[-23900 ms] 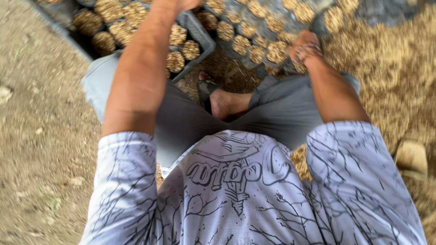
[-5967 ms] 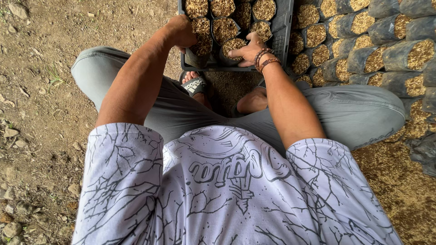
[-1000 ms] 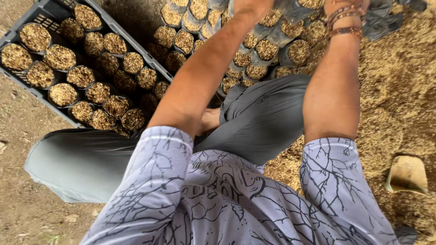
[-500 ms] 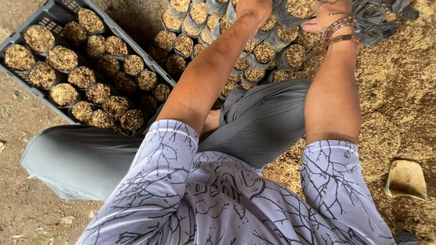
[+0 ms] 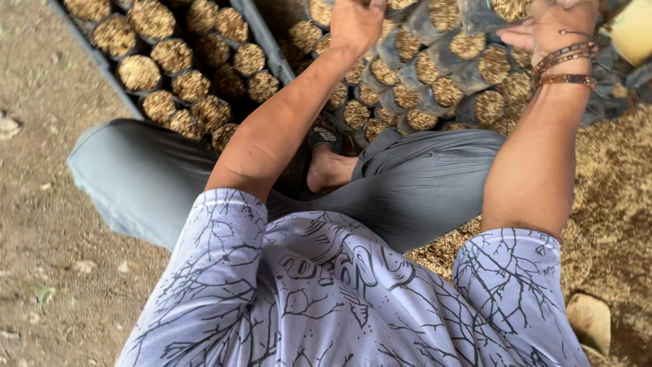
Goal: The person sits on the ground and transfers small black plastic bags filled with soil and seedlings from a large pile into a black plastic crate. The person uses both hands to pick up the bags and arrange them neatly inside the crate.
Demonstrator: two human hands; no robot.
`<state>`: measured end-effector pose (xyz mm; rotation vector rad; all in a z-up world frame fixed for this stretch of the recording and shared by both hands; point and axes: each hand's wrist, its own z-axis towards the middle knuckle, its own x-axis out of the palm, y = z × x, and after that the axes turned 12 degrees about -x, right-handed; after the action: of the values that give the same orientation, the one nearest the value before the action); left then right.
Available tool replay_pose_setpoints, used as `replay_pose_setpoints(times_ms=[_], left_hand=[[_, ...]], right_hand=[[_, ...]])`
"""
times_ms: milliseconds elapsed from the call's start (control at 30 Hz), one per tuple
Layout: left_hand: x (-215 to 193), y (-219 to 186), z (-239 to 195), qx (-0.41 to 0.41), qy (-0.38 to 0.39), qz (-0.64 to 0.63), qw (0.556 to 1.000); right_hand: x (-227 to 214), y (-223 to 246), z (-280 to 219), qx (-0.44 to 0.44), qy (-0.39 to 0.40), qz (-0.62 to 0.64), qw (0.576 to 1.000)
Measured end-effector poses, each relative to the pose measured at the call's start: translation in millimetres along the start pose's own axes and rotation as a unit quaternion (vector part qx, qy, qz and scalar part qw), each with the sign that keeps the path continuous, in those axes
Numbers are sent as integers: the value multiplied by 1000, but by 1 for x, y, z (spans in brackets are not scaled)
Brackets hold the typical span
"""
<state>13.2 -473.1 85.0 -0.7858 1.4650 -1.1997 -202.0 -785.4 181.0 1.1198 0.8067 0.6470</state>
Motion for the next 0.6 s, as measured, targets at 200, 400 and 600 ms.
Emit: replay_pose_setpoints(times_ms=[200, 400, 600], left_hand=[[-126, 76, -11, -91, -145, 34, 985], [-196, 148, -6, -216, -288, 40, 932], [-233, 184, 16, -385, -264, -29, 884]], right_hand=[[173, 3, 70, 41, 128, 7, 991], [393, -14, 104, 100, 152, 53, 982], [576, -68, 127, 191, 141, 156, 959]])
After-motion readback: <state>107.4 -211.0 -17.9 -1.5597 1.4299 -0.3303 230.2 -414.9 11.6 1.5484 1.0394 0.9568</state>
